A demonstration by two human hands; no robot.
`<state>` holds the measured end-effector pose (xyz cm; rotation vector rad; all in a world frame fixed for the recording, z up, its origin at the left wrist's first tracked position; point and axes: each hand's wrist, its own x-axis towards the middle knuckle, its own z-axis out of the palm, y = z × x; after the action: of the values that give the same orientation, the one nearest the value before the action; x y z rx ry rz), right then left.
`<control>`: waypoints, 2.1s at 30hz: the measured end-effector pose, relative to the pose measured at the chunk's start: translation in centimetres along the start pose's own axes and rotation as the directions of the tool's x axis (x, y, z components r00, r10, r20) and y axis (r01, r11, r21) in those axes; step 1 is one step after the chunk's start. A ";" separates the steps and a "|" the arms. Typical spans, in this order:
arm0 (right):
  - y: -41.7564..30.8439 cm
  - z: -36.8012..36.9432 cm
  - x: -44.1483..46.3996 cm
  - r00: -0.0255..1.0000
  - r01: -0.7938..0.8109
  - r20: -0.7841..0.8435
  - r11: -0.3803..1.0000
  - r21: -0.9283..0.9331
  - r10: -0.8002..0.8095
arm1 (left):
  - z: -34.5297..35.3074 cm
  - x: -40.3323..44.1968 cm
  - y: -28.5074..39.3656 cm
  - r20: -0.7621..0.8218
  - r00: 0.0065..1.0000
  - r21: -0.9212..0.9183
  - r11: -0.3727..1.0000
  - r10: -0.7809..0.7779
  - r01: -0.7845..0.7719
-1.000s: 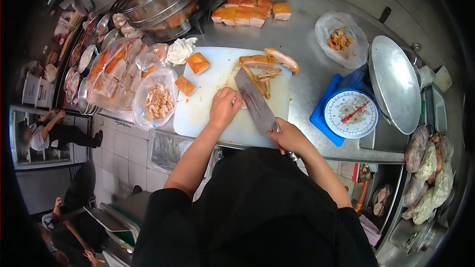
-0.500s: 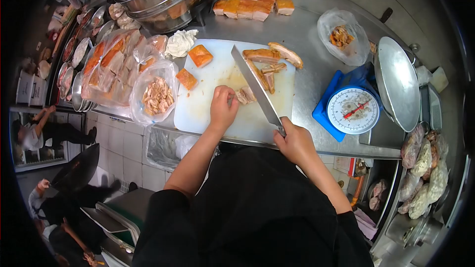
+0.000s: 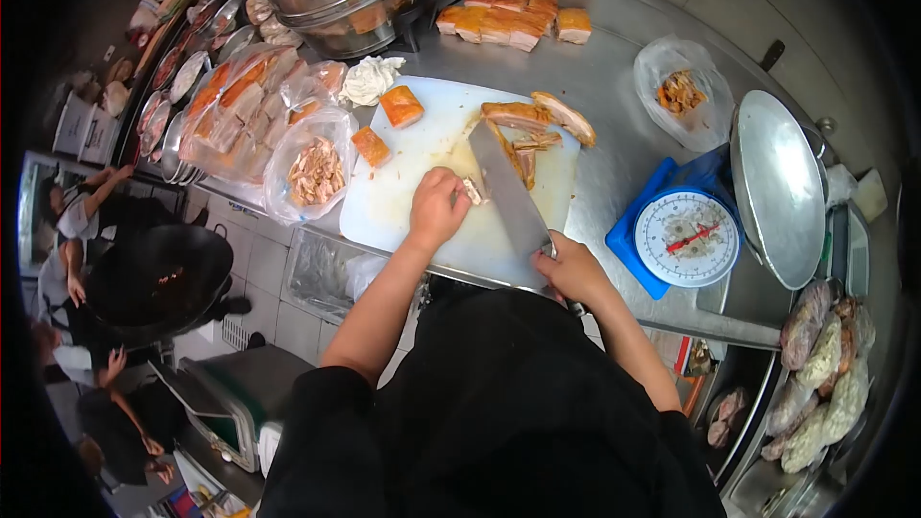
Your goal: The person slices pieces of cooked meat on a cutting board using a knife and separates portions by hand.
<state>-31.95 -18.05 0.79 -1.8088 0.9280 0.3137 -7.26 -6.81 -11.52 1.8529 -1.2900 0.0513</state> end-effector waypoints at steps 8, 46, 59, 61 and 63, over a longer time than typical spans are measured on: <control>3.8 -4.6 -2.8 0.956 0.095 -0.278 0.995 -0.008 -0.094 | 1.1 1.5 3.0 0.018 0.981 0.076 0.979 -0.192 0.190; -0.8 -4.9 4.8 0.956 0.242 -0.034 0.851 -0.466 -0.291 | 1.3 5.2 3.6 0.321 0.933 0.140 0.983 -0.160 0.120; -4.0 -3.2 10.1 0.974 0.221 0.080 0.825 -0.520 -0.210 | 1.0 5.8 2.6 0.358 0.921 0.035 0.988 -0.150 0.147; -4.0 -3.1 10.7 0.975 0.205 0.026 0.839 -0.504 -0.222 | 0.9 6.0 2.6 0.376 0.915 0.046 0.989 -0.146 0.139; -4.5 -4.2 11.1 0.977 0.208 0.068 0.847 -0.489 -0.201 | 1.0 5.9 2.4 0.393 0.908 0.042 0.990 -0.142 0.137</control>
<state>-22.16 -25.98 -0.98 -2.3538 0.6683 0.4590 -6.79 -12.10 -7.87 2.0299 -1.4197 -0.4143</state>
